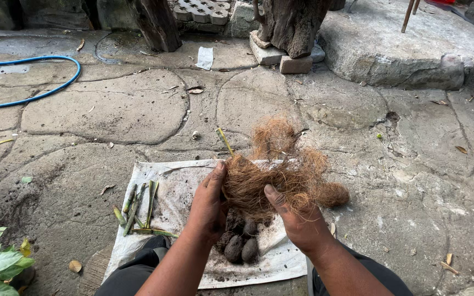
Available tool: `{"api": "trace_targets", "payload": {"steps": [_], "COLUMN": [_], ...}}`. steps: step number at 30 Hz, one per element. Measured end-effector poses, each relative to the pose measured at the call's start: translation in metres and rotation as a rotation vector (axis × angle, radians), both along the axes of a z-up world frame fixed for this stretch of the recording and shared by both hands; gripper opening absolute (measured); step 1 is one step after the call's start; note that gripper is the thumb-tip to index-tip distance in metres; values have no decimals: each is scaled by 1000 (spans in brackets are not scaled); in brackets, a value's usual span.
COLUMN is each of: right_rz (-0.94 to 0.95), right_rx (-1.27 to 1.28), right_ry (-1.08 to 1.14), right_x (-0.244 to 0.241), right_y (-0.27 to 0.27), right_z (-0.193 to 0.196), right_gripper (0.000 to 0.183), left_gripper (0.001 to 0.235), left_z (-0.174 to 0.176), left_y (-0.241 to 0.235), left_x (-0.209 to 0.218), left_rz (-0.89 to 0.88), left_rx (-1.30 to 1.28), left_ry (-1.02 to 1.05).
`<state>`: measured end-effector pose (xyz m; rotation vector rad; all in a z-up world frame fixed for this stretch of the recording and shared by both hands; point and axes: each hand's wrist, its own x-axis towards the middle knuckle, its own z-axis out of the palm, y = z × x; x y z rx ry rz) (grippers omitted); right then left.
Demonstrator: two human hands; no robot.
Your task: The person sits on a paved outdoor area and uses their hands to wrap coconut coir around small green plant stems. They repeatedly gather loose coir, wrap it around the stem base, and compress it into a ball shape. The finished planters are placed on a white sack on the ground.
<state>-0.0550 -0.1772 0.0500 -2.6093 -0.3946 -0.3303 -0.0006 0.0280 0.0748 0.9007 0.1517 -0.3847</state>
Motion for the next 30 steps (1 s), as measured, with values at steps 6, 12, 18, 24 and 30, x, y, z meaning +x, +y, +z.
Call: {"api": "trace_targets", "payload": {"steps": [6,12,18,24,30], "right_rz": [-119,-282,-327,-303,-412], "right_rx": [-10,747,1448,1640,1520], "right_ry": [381,358,335,498,645], "right_x": [-7,-9,1,0,2], "right_y": [21,29,45,48,49], "right_z": [-8,13,27,34,22], "right_gripper": [44,29,58,54,72], "left_gripper": [56,62,76,69,58], "left_z": [-11,-21,-20,-11,-3], "left_y": [-12,-13,-12,-15,-11], "left_x": [-6,1,-8,-10,-4], "left_rz": [64,117,-42,15,105], "left_rx": [-176,-112,-224,-11,-39], "left_ry": [197,29,44,-87,20]}}
